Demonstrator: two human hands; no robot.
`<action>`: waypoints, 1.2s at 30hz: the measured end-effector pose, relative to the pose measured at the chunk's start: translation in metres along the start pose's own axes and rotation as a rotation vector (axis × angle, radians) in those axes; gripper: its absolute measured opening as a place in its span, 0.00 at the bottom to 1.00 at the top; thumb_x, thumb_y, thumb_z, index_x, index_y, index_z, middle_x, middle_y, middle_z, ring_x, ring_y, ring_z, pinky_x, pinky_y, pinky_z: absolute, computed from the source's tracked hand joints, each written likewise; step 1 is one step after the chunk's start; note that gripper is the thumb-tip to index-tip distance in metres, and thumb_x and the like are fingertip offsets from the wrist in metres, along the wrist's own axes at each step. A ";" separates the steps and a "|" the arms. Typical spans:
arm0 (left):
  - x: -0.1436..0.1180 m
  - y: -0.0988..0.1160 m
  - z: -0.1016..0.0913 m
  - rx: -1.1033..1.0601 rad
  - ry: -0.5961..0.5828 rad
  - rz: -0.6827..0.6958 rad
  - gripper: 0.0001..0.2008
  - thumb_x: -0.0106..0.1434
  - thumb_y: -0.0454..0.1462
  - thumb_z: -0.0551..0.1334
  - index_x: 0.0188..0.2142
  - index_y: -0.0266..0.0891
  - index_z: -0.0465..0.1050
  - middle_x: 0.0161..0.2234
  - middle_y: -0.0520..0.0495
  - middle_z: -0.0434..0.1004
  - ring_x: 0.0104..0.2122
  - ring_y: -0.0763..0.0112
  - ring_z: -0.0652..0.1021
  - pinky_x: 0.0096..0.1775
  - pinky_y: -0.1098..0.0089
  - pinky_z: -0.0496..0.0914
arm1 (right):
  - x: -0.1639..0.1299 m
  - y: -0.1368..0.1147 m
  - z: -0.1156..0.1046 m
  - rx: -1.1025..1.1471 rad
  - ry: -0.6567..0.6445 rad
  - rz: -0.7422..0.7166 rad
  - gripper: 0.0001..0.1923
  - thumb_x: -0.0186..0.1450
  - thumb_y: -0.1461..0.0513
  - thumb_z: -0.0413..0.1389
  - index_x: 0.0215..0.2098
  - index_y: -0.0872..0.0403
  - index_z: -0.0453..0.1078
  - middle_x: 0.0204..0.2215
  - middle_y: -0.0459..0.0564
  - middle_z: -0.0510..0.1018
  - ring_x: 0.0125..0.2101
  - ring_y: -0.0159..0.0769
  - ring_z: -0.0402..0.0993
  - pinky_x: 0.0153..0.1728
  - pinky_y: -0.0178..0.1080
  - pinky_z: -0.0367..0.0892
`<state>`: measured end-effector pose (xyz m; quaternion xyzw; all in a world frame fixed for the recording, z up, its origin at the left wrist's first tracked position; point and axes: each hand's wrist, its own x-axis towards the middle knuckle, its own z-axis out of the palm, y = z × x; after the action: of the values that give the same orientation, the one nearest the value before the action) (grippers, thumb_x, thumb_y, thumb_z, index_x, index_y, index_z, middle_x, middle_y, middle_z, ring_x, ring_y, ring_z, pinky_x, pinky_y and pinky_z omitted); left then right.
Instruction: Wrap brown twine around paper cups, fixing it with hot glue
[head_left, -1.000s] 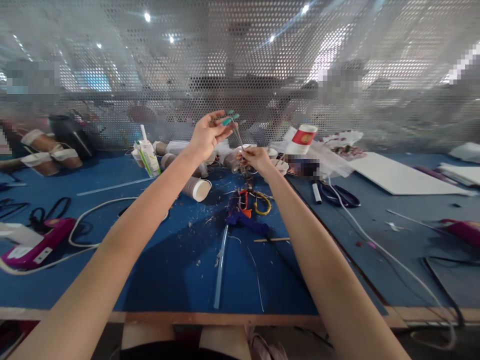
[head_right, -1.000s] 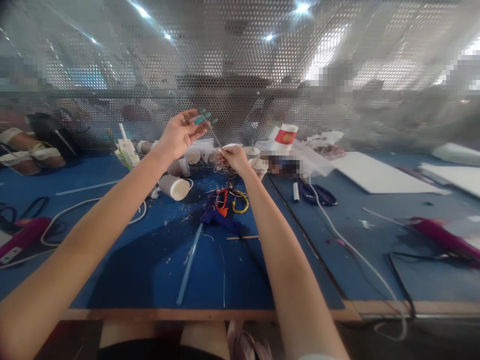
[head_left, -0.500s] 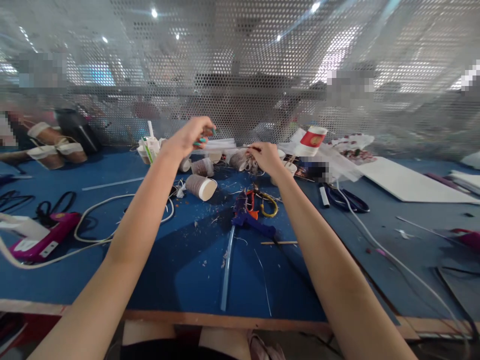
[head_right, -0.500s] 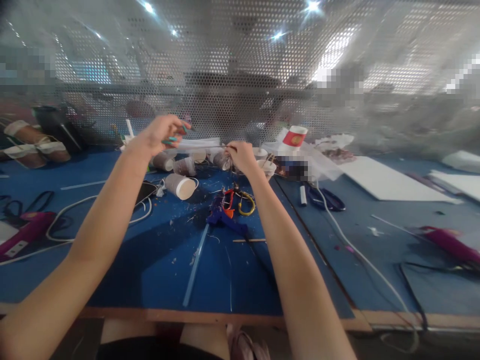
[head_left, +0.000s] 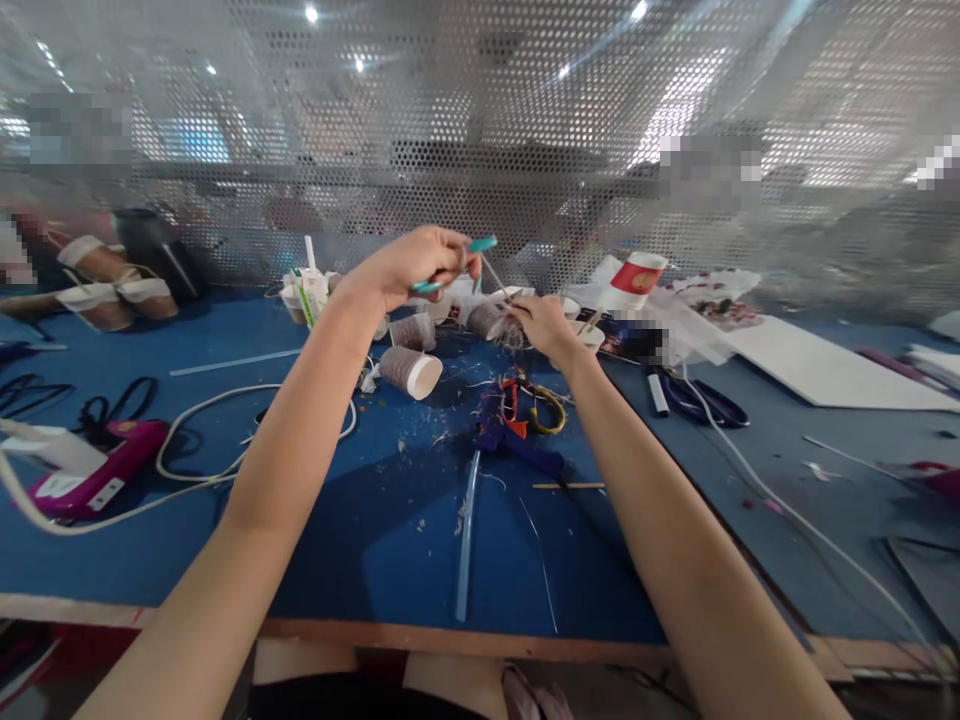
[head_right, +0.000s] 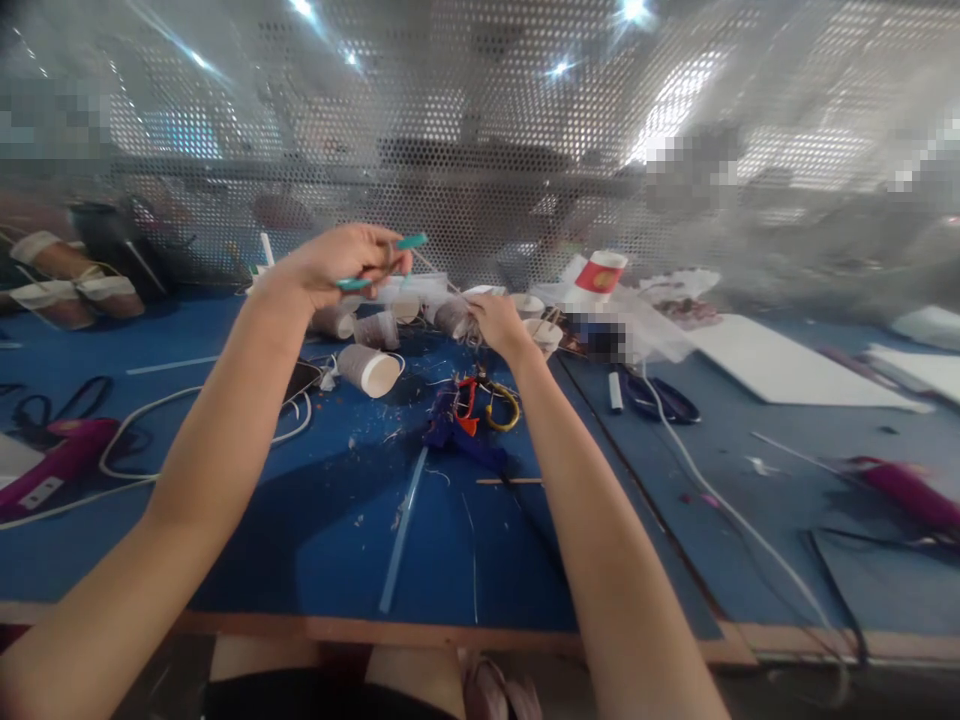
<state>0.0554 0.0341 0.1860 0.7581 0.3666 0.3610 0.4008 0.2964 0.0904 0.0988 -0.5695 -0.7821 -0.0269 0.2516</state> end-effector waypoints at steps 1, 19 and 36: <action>-0.006 0.008 -0.003 -0.019 0.040 -0.002 0.15 0.69 0.33 0.54 0.26 0.36 0.72 0.14 0.56 0.52 0.19 0.76 0.69 0.36 0.62 0.71 | -0.001 0.005 0.003 -0.006 -0.006 0.020 0.15 0.66 0.66 0.48 0.37 0.56 0.78 0.39 0.56 0.82 0.41 0.43 0.75 0.45 0.40 0.65; -0.041 0.012 -0.040 0.358 0.165 0.001 0.08 0.52 0.24 0.62 0.25 0.37 0.75 0.21 0.51 0.70 0.42 0.57 0.79 0.52 0.57 0.68 | -0.007 -0.020 -0.044 -0.292 0.094 0.134 0.10 0.63 0.57 0.61 0.33 0.55 0.80 0.35 0.58 0.80 0.49 0.56 0.71 0.50 0.56 0.66; -0.084 0.011 -0.012 0.299 -0.623 -0.199 0.22 0.39 0.25 0.66 0.33 0.50 0.80 0.41 0.52 0.85 0.40 0.62 0.83 0.33 0.73 0.74 | -0.071 -0.119 -0.145 -0.017 -0.221 0.104 0.23 0.59 0.44 0.59 0.47 0.47 0.71 0.43 0.56 0.78 0.39 0.52 0.75 0.36 0.53 0.71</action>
<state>0.0085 -0.0374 0.1795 0.8425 0.3477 0.0144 0.4112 0.2572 -0.0607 0.2241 -0.6107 -0.7744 0.0425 0.1601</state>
